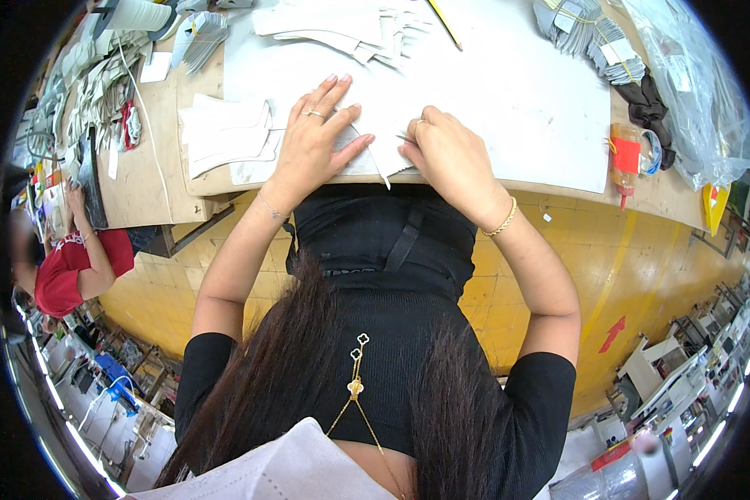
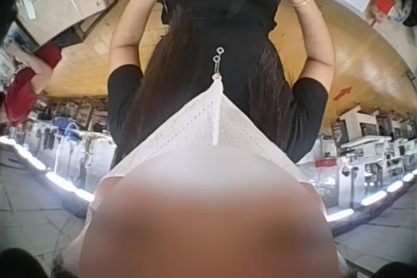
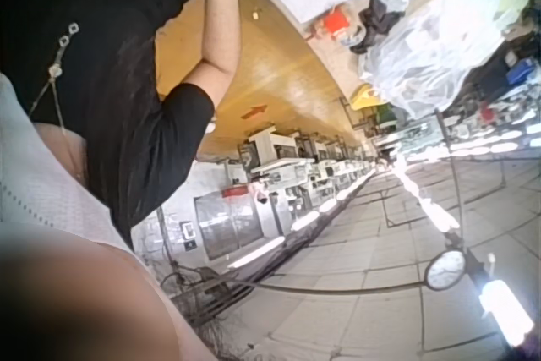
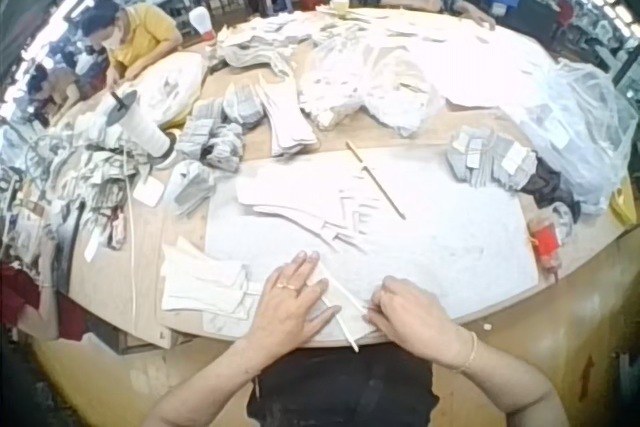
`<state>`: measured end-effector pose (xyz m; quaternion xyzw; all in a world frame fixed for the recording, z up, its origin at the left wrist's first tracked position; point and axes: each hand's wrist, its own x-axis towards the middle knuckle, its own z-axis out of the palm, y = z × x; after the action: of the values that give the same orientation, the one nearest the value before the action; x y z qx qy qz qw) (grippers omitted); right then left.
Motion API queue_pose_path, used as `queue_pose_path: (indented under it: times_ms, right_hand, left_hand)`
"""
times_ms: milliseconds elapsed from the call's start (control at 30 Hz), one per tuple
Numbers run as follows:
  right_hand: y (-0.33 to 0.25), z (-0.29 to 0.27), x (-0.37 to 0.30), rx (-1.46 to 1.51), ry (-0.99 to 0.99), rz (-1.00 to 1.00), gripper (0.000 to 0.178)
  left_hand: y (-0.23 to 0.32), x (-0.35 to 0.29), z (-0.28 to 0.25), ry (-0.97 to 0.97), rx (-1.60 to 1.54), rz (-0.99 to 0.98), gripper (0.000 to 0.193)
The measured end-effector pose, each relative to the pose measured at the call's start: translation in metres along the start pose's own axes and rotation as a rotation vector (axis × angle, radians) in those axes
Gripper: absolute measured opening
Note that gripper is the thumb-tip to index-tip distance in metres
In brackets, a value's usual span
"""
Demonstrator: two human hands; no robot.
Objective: The person repeatedly trims the edges of white fabric pieces using small scissors. They pick up each piece, cut along the edges, and place the trimmed pieces into a pile on the table. The person also pulls thread from a spool and cuts it with the scissors.
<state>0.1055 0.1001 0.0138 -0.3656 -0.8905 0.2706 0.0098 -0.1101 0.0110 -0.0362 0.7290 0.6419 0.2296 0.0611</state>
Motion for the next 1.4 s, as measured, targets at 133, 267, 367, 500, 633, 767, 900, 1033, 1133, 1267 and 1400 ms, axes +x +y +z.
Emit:
queue_pose_path:
  times_ms: [133, 267, 367, 500, 633, 767, 900, 1033, 1133, 1267, 1400]
  right_hand:
    - [-0.001, -0.018, 0.007, -0.070, 0.073, -0.055, 0.019]
    - [-0.006, -0.034, 0.021, -0.165, 0.160, -0.126, 0.018]
    - [-0.013, -0.040, 0.030, -0.203, 0.183, -0.097, 0.017]
    - [-0.013, -0.051, 0.033, 0.095, 0.176, -0.113, 0.015]
    - [-0.017, -0.044, 0.011, 0.089, 0.117, -0.152, 0.023]
    - [-0.018, -0.030, -0.012, -0.126, -0.049, -0.195, 0.039]
    - [-0.015, -0.019, -0.020, -0.192, -0.079, -0.196, 0.043]
    - [-0.012, -0.013, -0.023, -0.214, -0.095, -0.201, 0.045]
    - [-0.012, -0.010, -0.024, -0.203, -0.063, -0.185, 0.046]
    - [-0.011, -0.009, -0.022, -0.208, -0.068, -0.200, 0.045]
    - [-0.010, -0.010, -0.022, -0.229, -0.084, -0.197, 0.042]
  left_hand:
    - [0.001, 0.001, -0.002, -0.010, 0.026, 0.000, 0.038]
    - [0.001, 0.002, -0.003, -0.025, 0.063, 0.009, 0.038]
    - [0.001, 0.002, -0.004, -0.030, 0.062, 0.014, 0.039]
    - [0.001, 0.002, -0.004, -0.030, 0.068, 0.016, 0.039]
    - [0.001, 0.001, -0.001, -0.016, 0.065, 0.015, 0.039]
    - [-0.002, 0.000, 0.001, -0.003, 0.074, 0.018, 0.047]
    - [-0.005, 0.001, 0.003, 0.038, 0.015, -0.006, 0.062]
    - [-0.006, 0.001, 0.003, 0.030, 0.037, 0.000, 0.068]
    - [-0.005, 0.002, 0.002, 0.010, 0.049, 0.000, 0.065]
    - [-0.005, 0.002, 0.002, -0.011, 0.071, 0.004, 0.060]
    - [-0.005, 0.002, 0.002, -0.009, 0.084, 0.021, 0.055]
